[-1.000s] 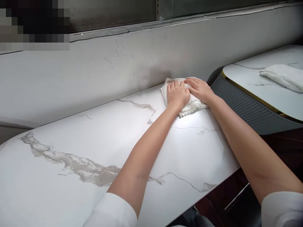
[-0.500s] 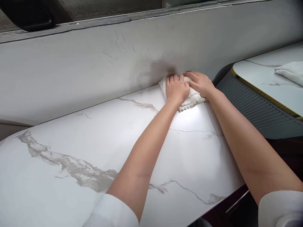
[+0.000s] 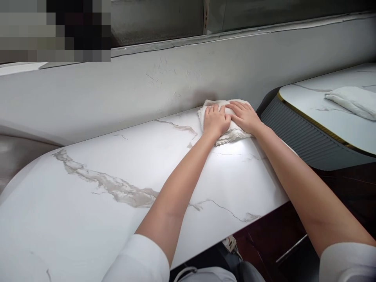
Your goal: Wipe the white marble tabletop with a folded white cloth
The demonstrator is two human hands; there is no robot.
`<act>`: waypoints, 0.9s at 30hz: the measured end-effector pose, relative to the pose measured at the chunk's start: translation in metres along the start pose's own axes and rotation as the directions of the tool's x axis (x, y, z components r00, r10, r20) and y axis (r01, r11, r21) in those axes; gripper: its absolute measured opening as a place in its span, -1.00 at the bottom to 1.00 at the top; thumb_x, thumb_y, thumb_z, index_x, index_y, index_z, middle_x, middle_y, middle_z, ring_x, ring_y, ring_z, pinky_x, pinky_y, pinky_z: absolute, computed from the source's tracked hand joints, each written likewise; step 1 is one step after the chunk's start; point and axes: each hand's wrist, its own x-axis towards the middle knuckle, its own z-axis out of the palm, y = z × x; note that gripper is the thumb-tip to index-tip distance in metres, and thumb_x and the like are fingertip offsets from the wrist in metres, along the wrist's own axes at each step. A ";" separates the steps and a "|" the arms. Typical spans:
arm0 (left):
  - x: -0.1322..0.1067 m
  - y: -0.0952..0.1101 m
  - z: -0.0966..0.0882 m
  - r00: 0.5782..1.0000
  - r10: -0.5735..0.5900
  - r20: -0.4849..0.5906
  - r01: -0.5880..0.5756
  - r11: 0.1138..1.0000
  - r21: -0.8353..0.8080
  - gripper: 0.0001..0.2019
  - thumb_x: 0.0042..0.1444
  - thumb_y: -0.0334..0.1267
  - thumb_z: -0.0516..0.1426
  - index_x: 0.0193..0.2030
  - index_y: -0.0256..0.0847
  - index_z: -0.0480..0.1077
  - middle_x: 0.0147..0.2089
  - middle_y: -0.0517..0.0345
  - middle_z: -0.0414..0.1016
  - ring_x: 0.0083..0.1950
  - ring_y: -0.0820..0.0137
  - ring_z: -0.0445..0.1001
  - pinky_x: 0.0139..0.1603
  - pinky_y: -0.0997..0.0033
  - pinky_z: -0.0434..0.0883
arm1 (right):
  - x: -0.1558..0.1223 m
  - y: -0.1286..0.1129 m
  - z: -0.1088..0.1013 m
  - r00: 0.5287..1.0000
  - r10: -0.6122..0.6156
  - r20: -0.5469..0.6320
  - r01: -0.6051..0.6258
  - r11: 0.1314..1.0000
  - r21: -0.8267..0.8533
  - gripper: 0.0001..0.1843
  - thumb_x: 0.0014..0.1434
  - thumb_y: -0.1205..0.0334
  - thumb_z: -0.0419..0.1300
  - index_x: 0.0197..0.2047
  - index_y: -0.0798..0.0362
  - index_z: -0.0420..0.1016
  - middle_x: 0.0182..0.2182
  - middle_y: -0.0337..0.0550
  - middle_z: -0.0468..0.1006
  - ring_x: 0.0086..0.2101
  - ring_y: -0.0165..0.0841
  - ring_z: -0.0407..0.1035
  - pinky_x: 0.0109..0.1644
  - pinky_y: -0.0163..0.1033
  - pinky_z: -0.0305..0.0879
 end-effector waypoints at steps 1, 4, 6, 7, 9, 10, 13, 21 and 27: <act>-0.006 0.001 -0.002 1.000 0.003 0.001 -0.003 1.000 0.003 -0.57 0.36 -0.26 -0.10 0.28 -0.30 0.31 0.36 -0.10 0.32 0.41 0.24 0.20 0.48 0.18 -0.01 | -0.006 -0.004 -0.001 1.000 0.000 -0.003 0.000 1.000 0.011 -0.42 0.39 0.00 -0.20 0.35 -0.02 0.28 0.36 -0.05 0.24 0.34 -0.12 0.08 0.38 0.16 -0.05; -0.027 0.005 -0.007 1.000 0.001 -0.003 -0.001 1.000 0.014 -0.57 0.36 -0.25 -0.08 0.29 -0.31 0.30 0.38 -0.10 0.30 0.42 0.23 0.18 0.49 0.17 0.00 | -0.026 -0.017 -0.005 1.000 0.005 0.004 -0.005 1.000 0.019 -0.41 0.38 -0.01 -0.19 0.35 0.01 0.27 0.37 -0.03 0.23 0.35 -0.12 0.06 0.40 0.16 -0.08; -0.044 0.008 -0.011 1.000 0.002 -0.004 -0.002 1.000 0.019 -0.56 0.36 -0.24 -0.08 0.30 -0.30 0.30 0.38 -0.10 0.30 0.43 0.23 0.17 0.49 0.17 -0.01 | -0.043 -0.028 -0.008 1.000 0.015 0.020 -0.015 1.000 0.003 -0.40 0.39 0.01 -0.19 0.36 0.04 0.25 0.38 -0.02 0.20 0.36 -0.13 0.02 0.41 0.14 -0.10; -0.054 0.009 -0.013 1.000 0.008 -0.004 -0.007 1.000 0.022 -0.56 0.36 -0.24 -0.08 0.30 -0.30 0.29 0.38 -0.09 0.30 0.43 0.23 0.17 0.49 0.16 -0.01 | -0.052 -0.034 -0.009 1.000 0.018 0.025 -0.018 1.000 -0.010 -0.39 0.39 0.02 -0.20 0.37 0.06 0.25 0.39 -0.01 0.19 0.37 -0.13 0.01 0.42 0.14 -0.11; -0.075 0.012 -0.018 1.000 0.024 0.000 -0.024 0.999 0.027 -0.56 0.36 -0.24 -0.08 0.31 -0.29 0.28 0.38 -0.08 0.29 0.43 0.22 0.17 0.49 0.15 0.00 | -0.072 -0.046 -0.012 1.000 0.012 0.027 -0.011 0.999 -0.041 -0.39 0.40 0.03 -0.23 0.38 0.07 0.23 0.40 0.00 0.16 0.38 -0.13 0.00 0.42 0.13 -0.11; -0.087 0.014 -0.020 0.999 0.033 0.002 -0.033 0.999 0.030 -0.55 0.36 -0.24 -0.08 0.32 -0.30 0.27 0.39 -0.08 0.29 0.43 0.22 0.17 0.49 0.14 0.01 | -0.083 -0.053 -0.014 1.000 0.003 0.028 -0.002 0.998 -0.057 -0.39 0.40 0.03 -0.25 0.39 0.06 0.22 0.40 0.00 0.15 0.38 -0.13 0.00 0.42 0.13 -0.11; -0.124 0.017 -0.030 0.998 0.055 0.014 -0.056 0.998 0.032 -0.53 0.37 -0.24 -0.09 0.35 -0.34 0.24 0.41 -0.13 0.25 0.45 0.18 0.14 0.50 0.10 0.00 | -0.117 -0.074 -0.019 0.999 -0.008 0.036 0.010 0.997 -0.071 -0.37 0.42 0.03 -0.29 0.40 0.05 0.19 0.41 0.00 0.14 0.39 -0.14 -0.02 0.43 0.16 -0.11; -0.215 0.011 -0.056 0.990 0.126 0.066 -0.128 0.991 0.026 -0.49 0.39 -0.19 -0.12 0.39 -0.37 0.17 0.44 -0.19 0.18 0.49 0.13 0.08 0.50 0.00 0.02 | -0.191 -0.139 -0.027 0.999 -0.015 0.048 0.020 0.994 -0.108 -0.35 0.44 0.01 -0.33 0.43 0.09 0.15 0.43 0.00 0.08 0.41 -0.13 -0.10 0.44 0.16 -0.11; -0.239 -0.003 -0.066 0.986 0.132 0.097 -0.136 0.990 0.035 -0.48 0.40 -0.18 -0.14 0.40 -0.39 0.15 0.45 -0.23 0.16 0.49 0.10 0.06 0.50 -0.01 0.00 | -0.201 -0.167 -0.024 0.999 -0.028 0.035 0.032 0.991 -0.129 -0.36 0.44 0.05 -0.30 0.43 0.11 0.17 0.42 0.02 0.12 0.40 -0.12 -0.07 0.43 0.15 -0.08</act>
